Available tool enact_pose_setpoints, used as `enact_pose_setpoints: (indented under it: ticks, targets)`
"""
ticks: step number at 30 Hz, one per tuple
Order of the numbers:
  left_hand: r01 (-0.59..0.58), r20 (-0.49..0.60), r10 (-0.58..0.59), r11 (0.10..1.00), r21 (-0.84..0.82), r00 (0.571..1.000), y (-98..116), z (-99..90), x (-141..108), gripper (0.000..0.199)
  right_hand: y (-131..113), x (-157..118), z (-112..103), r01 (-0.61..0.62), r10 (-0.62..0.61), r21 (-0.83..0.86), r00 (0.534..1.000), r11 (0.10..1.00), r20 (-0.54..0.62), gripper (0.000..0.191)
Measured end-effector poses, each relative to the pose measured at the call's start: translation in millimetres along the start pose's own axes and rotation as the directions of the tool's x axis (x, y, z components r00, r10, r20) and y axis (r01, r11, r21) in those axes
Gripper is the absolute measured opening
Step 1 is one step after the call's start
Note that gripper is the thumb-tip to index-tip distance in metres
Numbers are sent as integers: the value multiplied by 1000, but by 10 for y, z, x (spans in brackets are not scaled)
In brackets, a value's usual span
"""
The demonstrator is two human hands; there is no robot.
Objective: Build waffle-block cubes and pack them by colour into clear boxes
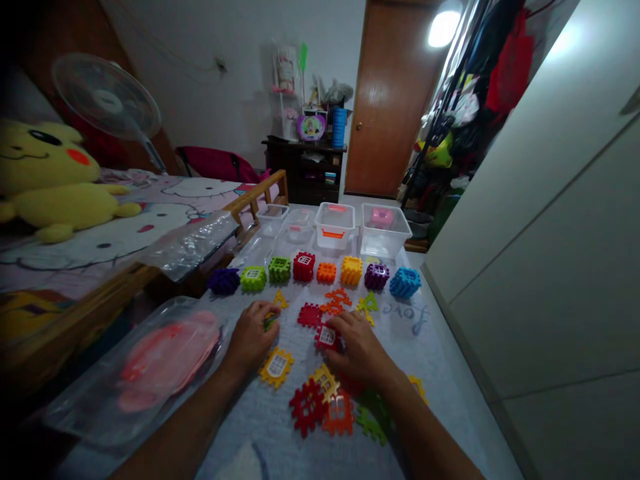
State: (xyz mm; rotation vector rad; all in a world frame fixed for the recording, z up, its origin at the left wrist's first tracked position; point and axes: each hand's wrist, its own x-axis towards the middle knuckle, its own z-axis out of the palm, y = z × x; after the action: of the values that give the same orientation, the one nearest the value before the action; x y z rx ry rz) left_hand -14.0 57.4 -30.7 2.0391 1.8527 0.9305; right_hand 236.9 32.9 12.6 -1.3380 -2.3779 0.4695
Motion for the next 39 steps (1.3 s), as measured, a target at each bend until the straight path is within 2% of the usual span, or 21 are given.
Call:
enact_pose_setpoints:
  ticks: [4, 8, 12, 15, 17, 22, 26, 28, 31, 35, 39]
  targets:
    - [0, 17, 0, 1000, 3, 1000, -6, -2, 3, 23, -29, 52, 77, -14, 14, -84, 1000, 996, -3, 27]
    - [13, 29, -13, 1000, 7, 999, -7, -5, 5, 23, 172, -13, -98, -13, 11, -24, 998, 1000, -59, 19]
    - [11, 32, -11, 1000, 11, 999, -8, -4, 4, 23, 326, -127, -314, -126, 126, -14, 991, 992, 50, 14]
    - [7, 28, -8, 1000, 12, 1000, -8, -5, 2, 22, 340, -168, -340, -184, 190, -57, 973, 981, 127, 23]
    - [8, 24, -8, 1000, 12, 1000, -5, -8, 3, 23, 327, -171, -312, -201, 208, -65, 968, 977, 140, 27]
    - [12, 25, -13, 1000, 12, 1000, 7, -17, 5, 23, 283, -156, -288, -185, 186, -31, 981, 982, 60, 35]
    - [3, 22, -3, 1000, 12, 1000, 2, -15, 5, 23, 259, -132, -314, -181, 176, 66, 982, 981, 72, 23]
    - [2, 24, -2, 1000, 14, 1000, -1, -13, 5, 22, 271, -114, -290, -198, 192, 96, 979, 975, 76, 26]
    - [2, 32, -3, 1000, 15, 999, -2, -14, 4, 22, 332, -88, -201, -257, 258, 99, 966, 961, 9, 33]
    - [4, 34, -5, 1000, 23, 999, 0, -18, 2, 22, 440, -86, -105, -267, 268, 21, 962, 963, -56, 31]
    - [6, 39, -7, 1000, 19, 999, 3, -20, 1, 22, 481, -121, -118, -230, 219, -124, 971, 965, -97, 29]
